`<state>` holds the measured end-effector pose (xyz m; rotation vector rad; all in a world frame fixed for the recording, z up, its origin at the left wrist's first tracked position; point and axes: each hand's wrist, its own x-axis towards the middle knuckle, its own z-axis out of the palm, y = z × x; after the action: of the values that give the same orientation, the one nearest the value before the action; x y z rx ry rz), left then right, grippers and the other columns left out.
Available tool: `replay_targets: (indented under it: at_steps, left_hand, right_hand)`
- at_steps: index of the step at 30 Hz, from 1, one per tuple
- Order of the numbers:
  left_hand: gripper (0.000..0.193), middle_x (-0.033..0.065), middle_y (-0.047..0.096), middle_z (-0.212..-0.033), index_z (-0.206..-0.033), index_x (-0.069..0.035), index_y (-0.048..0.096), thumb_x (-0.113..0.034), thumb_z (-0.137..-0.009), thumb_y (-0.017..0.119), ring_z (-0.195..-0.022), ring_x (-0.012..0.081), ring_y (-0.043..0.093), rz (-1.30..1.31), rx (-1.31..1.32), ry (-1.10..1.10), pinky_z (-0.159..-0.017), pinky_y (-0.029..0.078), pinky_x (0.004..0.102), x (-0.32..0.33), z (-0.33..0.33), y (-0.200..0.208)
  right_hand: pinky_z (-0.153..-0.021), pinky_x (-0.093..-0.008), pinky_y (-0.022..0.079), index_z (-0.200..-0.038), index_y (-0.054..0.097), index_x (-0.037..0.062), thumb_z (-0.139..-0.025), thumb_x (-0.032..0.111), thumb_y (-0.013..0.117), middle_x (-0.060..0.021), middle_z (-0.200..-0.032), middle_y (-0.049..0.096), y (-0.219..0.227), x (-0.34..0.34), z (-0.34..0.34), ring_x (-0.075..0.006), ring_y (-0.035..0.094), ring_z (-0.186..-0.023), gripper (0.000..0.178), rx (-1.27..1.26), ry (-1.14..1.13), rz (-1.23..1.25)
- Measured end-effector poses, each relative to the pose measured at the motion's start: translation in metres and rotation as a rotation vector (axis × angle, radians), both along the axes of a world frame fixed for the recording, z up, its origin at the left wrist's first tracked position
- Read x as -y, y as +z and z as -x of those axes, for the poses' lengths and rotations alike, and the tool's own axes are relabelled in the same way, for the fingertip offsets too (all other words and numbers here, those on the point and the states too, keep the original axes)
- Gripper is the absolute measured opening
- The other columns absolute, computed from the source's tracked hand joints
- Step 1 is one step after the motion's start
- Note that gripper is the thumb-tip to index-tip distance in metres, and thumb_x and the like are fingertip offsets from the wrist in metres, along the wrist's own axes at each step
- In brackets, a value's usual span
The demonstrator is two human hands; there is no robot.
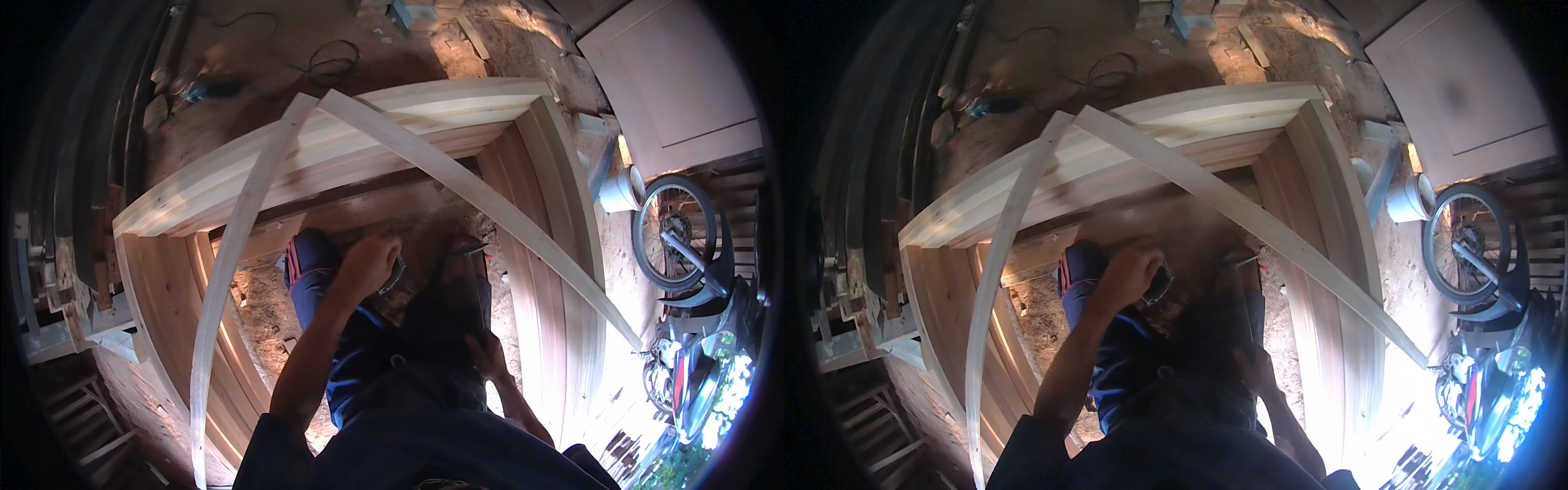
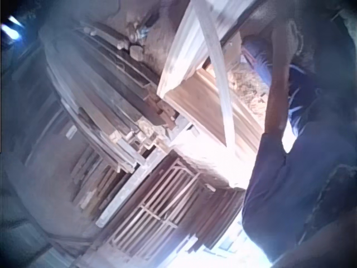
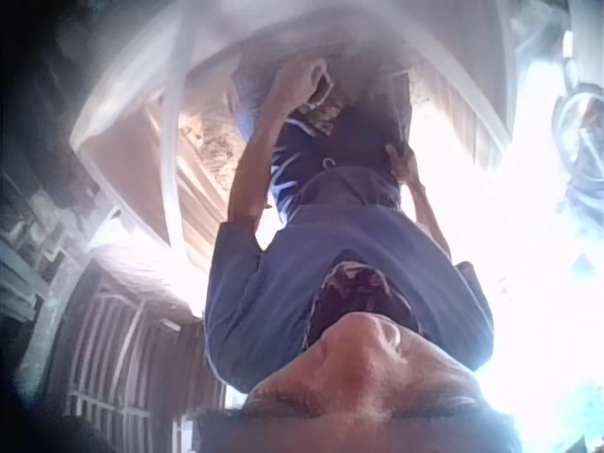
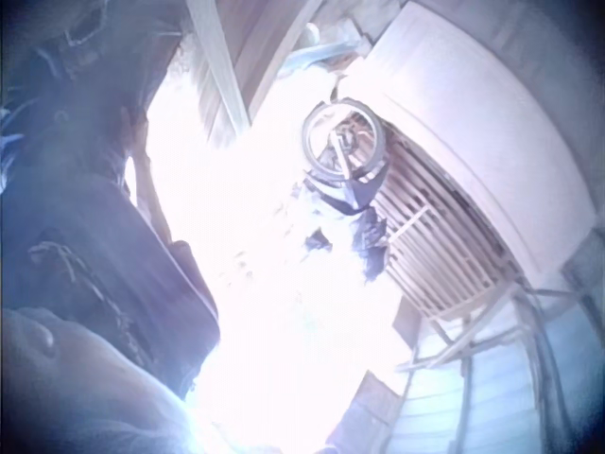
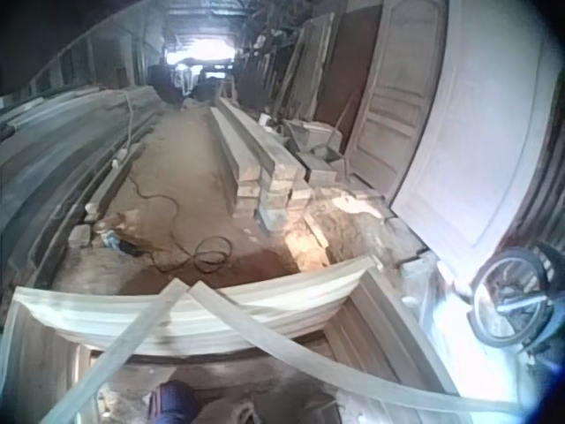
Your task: The person assembles a wooden frame by hammering nails into joints and attaching diagonal support pieces. They use a hammer and a square tool to align and secure the components.
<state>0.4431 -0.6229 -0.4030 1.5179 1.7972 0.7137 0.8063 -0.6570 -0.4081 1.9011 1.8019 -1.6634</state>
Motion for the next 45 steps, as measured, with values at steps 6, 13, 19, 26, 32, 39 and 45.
replay_targets:
  at_steps: [6,13,19,26,32,39,45]
  left_hand:
    - [0.018,0.0239,0.071,-0.101,-0.094,0.001,0.071,-0.011,-0.089,0.058,-0.102,0.0385,0.068,0.429,-0.303,-0.231,-0.09,0.053,0.0463,-0.005,-0.039,-0.129]
    - [0.029,0.0255,0.069,-0.107,-0.101,0.002,0.069,-0.017,-0.094,0.049,-0.105,0.0378,0.067,0.455,-0.031,0.072,-0.092,0.051,0.0464,-0.019,-0.038,-0.182]
    - [0.025,0.025,0.07,-0.105,-0.097,0.002,0.07,-0.014,-0.089,0.053,-0.096,0.038,0.068,0.343,-0.146,-0.058,-0.085,0.052,0.0467,-0.012,-0.032,-0.194]
    - [0.02,0.0209,0.073,-0.098,-0.088,0.0,0.075,-0.007,-0.08,0.058,-0.094,0.0371,0.071,0.321,-0.532,-0.263,-0.084,0.053,0.0484,-0.014,-0.026,-0.213]
    - [0.016,0.0209,0.073,-0.094,-0.082,0.001,0.073,-0.007,-0.076,0.062,-0.092,0.0359,0.072,0.446,-0.547,-0.396,-0.082,0.055,0.0462,-0.025,-0.02,-0.158]
    - [0.013,0.0195,0.073,-0.093,-0.09,0.004,0.064,-0.006,-0.086,0.071,-0.086,0.0287,0.074,0.137,0.471,0.319,-0.078,0.061,0.036,0.029,0.018,-0.021]
    - [0.003,0.0133,0.072,-0.097,-0.095,0.001,0.065,0.003,-0.093,0.066,-0.09,0.0188,0.072,-0.133,1.172,0.588,-0.077,0.061,0.0296,0.049,0.018,0.008]
  right_hand:
    - [-0.044,-0.0304,0.045,-0.095,0.061,-0.0006,-0.098,0.039,0.065,-0.0037,-0.058,0.059,-0.042,-0.013,-0.004,-0.0125,0.058,-0.048,0.04,-0.11,-0.053,-0.096]
    - [-0.044,-0.0307,0.047,-0.1,0.062,-0.0007,-0.098,0.038,0.065,-0.0043,-0.058,0.059,-0.033,-0.019,0.005,-0.0127,0.059,-0.047,0.039,-0.013,-0.069,0.007]
    - [-0.044,-0.0301,0.046,-0.098,0.062,-0.0002,-0.098,0.033,0.065,-0.0033,-0.057,0.059,-0.018,-0.023,0.012,-0.0123,0.059,-0.047,0.033,-0.052,-0.036,0.008]
    - [-0.044,-0.0298,0.046,-0.093,0.061,0.0011,-0.097,0.029,0.066,-0.0033,-0.058,0.06,-0.018,-0.022,0.013,-0.0119,0.059,-0.048,0.029,-0.041,-0.098,0.056]
    - [-0.044,-0.0296,0.046,-0.093,0.061,0.0005,-0.097,0.03,0.067,-0.004,-0.06,0.06,-0.029,-0.018,0.005,-0.0125,0.06,-0.049,0.031,-0.103,-0.052,-0.063]
    - [-0.042,-0.0294,0.044,-0.088,0.061,0.002,-0.097,0.032,0.066,-0.0033,-0.057,0.06,-0.035,-0.015,0.001,-0.0127,0.059,-0.046,0.032,-0.14,-0.076,-0.08]
    - [-0.041,-0.0294,0.044,-0.088,0.061,0.0034,-0.098,0.033,0.065,-0.0026,-0.055,0.059,-0.026,-0.018,0.009,-0.0125,0.057,-0.044,0.032,-0.186,-0.106,-0.006]
